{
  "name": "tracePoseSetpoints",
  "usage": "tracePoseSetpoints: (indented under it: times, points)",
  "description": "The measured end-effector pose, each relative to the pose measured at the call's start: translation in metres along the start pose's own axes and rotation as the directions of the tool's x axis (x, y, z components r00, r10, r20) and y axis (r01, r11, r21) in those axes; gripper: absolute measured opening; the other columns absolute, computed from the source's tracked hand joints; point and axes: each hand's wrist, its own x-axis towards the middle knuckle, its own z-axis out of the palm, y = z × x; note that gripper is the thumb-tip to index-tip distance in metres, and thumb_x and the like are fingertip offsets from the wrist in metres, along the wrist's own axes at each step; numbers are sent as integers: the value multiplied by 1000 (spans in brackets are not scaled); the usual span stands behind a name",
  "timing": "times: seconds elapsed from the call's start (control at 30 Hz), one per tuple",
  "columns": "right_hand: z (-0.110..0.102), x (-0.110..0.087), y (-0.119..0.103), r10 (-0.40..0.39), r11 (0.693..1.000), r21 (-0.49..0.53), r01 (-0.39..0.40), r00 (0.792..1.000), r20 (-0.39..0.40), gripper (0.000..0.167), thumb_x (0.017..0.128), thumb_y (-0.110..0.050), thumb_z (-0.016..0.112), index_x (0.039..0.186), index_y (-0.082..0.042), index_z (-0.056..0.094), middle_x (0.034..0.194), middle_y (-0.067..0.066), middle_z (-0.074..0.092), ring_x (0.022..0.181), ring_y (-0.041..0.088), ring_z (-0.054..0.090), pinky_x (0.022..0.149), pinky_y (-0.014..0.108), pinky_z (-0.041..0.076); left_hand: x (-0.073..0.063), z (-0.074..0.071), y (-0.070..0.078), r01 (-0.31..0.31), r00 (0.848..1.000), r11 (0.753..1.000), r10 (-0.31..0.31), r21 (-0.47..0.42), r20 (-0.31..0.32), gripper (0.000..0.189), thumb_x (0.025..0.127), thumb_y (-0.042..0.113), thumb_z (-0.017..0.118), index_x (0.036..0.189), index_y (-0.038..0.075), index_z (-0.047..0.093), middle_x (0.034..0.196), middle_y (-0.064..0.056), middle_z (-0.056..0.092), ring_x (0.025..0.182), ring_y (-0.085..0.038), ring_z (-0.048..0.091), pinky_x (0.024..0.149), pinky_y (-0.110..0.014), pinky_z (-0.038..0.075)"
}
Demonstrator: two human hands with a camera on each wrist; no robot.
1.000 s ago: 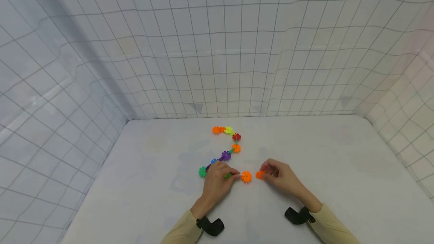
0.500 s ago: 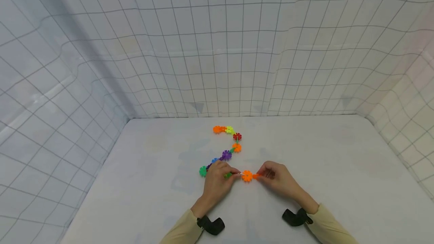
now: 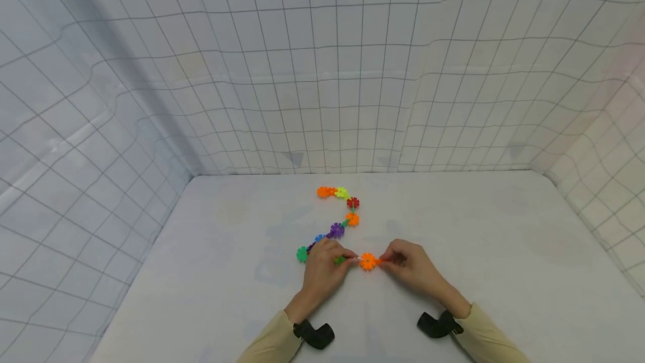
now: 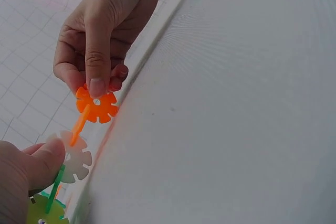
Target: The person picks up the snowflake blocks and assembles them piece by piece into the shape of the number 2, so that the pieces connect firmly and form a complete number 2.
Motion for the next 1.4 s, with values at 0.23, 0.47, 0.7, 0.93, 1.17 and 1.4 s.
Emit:
tracePoseSetpoints:
  times: [0.23,0.47,0.7,0.93,1.17,1.4]
  points:
    - [-3,6,-19,-19,1000,12,20,1000,-10,20,72,14,74,77,-1,63,75,9,63,64,23,60,57,28,51,2,-2,0,-9,1000,1000,10,18,-12,10,71,19,84,77,18,76,67,11,58,71,-8,50,64,-25,41]
    - [7,4,5,-38,999,8,38,999,-28,23,72,8,78,77,-10,64,75,-1,63,66,14,59,59,24,50,2,-3,-1,-9,1000,1000,10,28,-21,10,71,19,85,76,18,76,66,12,56,71,-8,50,64,-25,41]
    - [9,6,7,-89,996,11,90,995,-42,28,71,8,79,72,-13,60,75,-6,62,66,7,58,58,24,50,2,-4,-1,-15,999,999,17,44,-38,9,72,18,84,74,18,76,66,10,57,70,-9,51,67,-28,43]
    - [12,9,7,-148,989,-19,147,988,-51,29,71,8,79,71,-14,60,73,-8,59,64,5,54,56,22,48,2,-6,0,3,998,999,0,53,-63,9,71,15,84,73,16,75,66,9,58,67,-10,51,65,-28,42]
    - [10,4,11,-114,993,-33,112,991,-74,29,70,8,79,74,-15,62,75,-9,60,66,5,56,58,22,49,1,1,2,12,998,1000,-10,28,-70,9,70,15,85,74,16,76,65,9,57,66,-9,51,66,-29,42]
    - [0,-3,18,-71,997,0,71,994,-86,28,70,10,78,79,-13,66,78,-7,61,69,8,59,61,24,51,-1,9,17,52,998,996,-50,69,-38,9,72,20,84,77,17,76,66,10,56,65,-8,49,64,-25,40]
